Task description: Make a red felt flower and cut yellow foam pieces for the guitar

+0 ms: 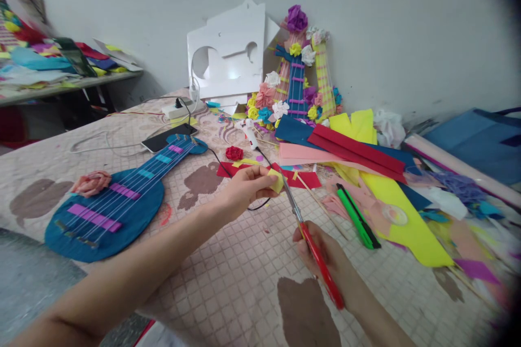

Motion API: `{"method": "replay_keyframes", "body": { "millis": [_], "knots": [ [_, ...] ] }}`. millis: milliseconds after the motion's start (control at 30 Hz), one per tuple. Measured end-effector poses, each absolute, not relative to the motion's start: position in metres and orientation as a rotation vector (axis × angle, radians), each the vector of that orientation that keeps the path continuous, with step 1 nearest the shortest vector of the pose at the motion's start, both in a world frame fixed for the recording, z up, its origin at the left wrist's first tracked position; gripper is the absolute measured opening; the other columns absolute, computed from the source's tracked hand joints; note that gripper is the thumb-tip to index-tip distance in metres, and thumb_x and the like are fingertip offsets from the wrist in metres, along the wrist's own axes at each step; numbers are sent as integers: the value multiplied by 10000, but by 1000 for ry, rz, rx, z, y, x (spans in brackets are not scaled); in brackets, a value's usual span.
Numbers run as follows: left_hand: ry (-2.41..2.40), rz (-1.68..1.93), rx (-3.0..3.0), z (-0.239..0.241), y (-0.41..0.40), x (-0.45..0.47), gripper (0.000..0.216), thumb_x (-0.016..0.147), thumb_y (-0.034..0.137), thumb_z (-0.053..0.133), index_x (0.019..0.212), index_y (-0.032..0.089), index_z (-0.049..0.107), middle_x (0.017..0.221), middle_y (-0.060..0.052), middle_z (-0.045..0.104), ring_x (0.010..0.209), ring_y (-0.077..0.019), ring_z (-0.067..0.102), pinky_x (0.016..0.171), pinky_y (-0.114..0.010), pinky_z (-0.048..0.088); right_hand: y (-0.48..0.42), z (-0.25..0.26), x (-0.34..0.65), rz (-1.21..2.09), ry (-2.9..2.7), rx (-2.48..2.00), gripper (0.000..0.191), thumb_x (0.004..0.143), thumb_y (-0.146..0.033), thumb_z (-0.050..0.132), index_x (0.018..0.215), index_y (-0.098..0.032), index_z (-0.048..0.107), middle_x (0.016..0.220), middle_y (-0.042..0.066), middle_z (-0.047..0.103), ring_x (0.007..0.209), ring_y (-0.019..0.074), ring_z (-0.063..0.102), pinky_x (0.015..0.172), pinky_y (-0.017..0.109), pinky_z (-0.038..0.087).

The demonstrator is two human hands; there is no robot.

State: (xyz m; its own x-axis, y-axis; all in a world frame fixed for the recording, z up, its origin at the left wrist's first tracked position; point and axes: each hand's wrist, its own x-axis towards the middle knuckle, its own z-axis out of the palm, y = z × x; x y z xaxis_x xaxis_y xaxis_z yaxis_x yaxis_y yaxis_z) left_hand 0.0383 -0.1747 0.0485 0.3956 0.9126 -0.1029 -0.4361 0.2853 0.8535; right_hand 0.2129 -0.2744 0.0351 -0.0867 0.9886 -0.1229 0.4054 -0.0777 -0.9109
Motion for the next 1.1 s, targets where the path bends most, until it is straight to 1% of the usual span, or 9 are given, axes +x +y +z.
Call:
{"method": "replay_keyframes", "body": {
  "millis": [233,400,500,600,767,833,900,1033,1100],
  "knots": [
    [681,1004,858,47,-174,39,249,663,258,782,705,127,574,735,-5,634,662,-93,614,672,-242,508,-275,37,213,1214,-1425,-1528,280,702,-454,612,659,-218,468,606,-55,433,513,94,387,470,220,377],
    [679,1007,858,48,-175,38,250,661,250,781,707,123,571,741,-6,636,664,-92,615,670,-240,508,-275,37,212,1294,-1316,-1509,306,724,-480,607,648,-222,460,537,-75,358,446,79,303,393,206,316],
    [665,1004,871,48,-174,38,248,665,252,779,705,122,572,735,-7,641,661,-91,615,668,-238,509,-276,36,213,1302,-1342,-1492,316,706,-473,634,646,-218,458,570,-67,389,464,75,324,399,202,314],
    [655,989,893,47,-173,36,241,675,262,774,709,126,578,727,-5,648,654,-88,615,675,-238,507,-276,34,216,1308,-1377,-1513,273,732,-462,620,690,-221,499,525,-79,359,434,78,312,385,206,301],
    [636,940,932,46,-168,32,246,685,285,771,710,132,581,723,-17,665,679,-103,638,694,-249,510,-275,26,216,1249,-1374,-1458,275,717,-436,636,648,-226,473,611,-39,458,527,112,443,496,246,449],
    [630,924,951,45,-166,31,251,675,283,779,718,130,584,721,-20,668,674,-104,643,686,-244,509,-273,23,216,1233,-1385,-1444,271,708,-423,642,636,-227,469,618,-34,468,553,121,465,526,257,471],
    [626,913,964,45,-164,30,266,657,277,792,718,129,578,710,-17,667,663,-104,645,675,-241,508,-273,21,217,1251,-1387,-1450,253,708,-415,635,643,-227,478,589,-45,441,518,112,440,494,246,454],
    [621,899,961,45,-164,30,287,643,272,801,712,133,559,687,-9,663,649,-102,642,664,-235,505,-274,25,219,1283,-1413,-1488,241,749,-450,568,688,-227,500,524,-79,356,428,84,321,391,206,345],
    [622,891,965,46,-164,30,281,651,268,795,709,132,557,684,-12,665,646,-99,639,658,-232,501,-275,29,219,1253,-1475,-1509,251,751,-461,566,710,-221,504,553,-73,385,453,85,337,407,206,346]
  ]
}}
